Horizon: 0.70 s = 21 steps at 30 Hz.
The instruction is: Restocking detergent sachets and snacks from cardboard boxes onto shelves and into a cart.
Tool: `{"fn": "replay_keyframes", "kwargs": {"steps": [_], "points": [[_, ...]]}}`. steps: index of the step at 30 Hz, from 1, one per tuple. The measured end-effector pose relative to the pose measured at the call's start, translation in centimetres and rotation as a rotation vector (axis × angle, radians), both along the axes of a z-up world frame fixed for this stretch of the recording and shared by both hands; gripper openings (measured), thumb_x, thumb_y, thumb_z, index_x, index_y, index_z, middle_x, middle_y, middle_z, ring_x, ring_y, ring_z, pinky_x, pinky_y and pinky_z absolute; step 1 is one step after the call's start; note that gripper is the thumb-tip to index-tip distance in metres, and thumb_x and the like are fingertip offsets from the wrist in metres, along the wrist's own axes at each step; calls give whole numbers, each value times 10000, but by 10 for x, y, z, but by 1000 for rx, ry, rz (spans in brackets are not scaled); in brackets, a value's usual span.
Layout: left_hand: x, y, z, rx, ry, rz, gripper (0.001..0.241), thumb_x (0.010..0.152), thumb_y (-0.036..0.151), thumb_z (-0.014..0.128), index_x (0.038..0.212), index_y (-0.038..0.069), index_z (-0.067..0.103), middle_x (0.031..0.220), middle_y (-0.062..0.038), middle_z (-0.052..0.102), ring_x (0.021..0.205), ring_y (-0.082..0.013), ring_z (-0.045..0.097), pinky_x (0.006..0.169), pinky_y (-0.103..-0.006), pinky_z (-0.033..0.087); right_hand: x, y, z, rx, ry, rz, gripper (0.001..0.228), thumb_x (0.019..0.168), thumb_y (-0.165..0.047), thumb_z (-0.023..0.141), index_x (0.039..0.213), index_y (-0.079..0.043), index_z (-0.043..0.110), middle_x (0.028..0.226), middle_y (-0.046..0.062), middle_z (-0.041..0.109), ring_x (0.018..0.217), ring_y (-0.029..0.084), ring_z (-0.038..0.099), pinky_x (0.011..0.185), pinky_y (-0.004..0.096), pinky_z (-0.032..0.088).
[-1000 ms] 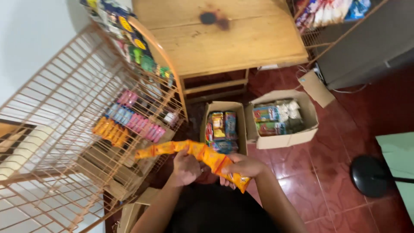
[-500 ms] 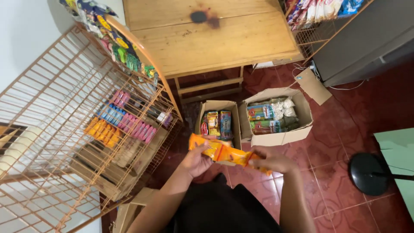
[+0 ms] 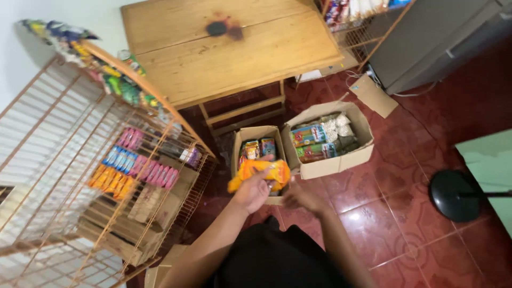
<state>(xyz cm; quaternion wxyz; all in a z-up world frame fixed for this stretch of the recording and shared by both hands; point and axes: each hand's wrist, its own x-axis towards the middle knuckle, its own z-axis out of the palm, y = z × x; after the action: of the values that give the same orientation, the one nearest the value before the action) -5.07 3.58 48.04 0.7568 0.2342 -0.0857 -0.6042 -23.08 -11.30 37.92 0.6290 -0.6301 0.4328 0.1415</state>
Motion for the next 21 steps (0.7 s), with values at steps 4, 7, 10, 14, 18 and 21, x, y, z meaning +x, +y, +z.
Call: {"fn": "replay_keyframes", "kwargs": {"steps": [4,7,10,14,18,21], "points": [[-5,-8,-11,5,108,40,480,983,207,650,1427,73,528,1366,-128,641,1277,-255,605,1131,-427,446,23,41,52,690,-458,-183,948,912,-862,243,1206,-64,663,1002,37,693,913,206,634,802,334,506],[-12,-11,-9,4,168,28,478,999,250,622,1429,66,525,1377,-118,640,1288,-253,601,1143,-433,420,43,56,95,810,-578,-519,868,819,-815,272,1273,-152,597,1102,35,719,1006,226,682,875,385,539],[-13,-13,3,61,207,-14,463,1002,283,589,1417,83,535,1364,-90,654,1272,-238,612,1120,-430,433,46,48,61,740,-883,-752,650,1010,-629,403,1418,-133,502,1245,61,668,1072,236,630,910,410,497],[-8,-4,-33,287,141,-254,376,1012,337,557,1318,125,613,1188,-49,714,1092,-204,676,951,-394,527,61,33,118,520,-935,-810,585,901,-407,562,1423,-189,418,1312,6,655,1059,313,666,846,522,519],[29,-6,-94,408,-138,-608,278,1039,348,582,1155,114,678,962,-57,719,858,-198,677,738,-367,555,70,21,70,360,-1043,-849,546,957,-276,624,1439,-84,454,1271,121,662,1183,222,662,1040,424,534],[64,-20,-121,472,-447,-624,217,1017,295,626,1021,88,690,820,-67,679,733,-201,650,634,-348,536,65,24,63,98,-888,-762,540,1002,-279,641,1455,-29,487,1203,114,664,1100,208,674,990,374,536]]}}
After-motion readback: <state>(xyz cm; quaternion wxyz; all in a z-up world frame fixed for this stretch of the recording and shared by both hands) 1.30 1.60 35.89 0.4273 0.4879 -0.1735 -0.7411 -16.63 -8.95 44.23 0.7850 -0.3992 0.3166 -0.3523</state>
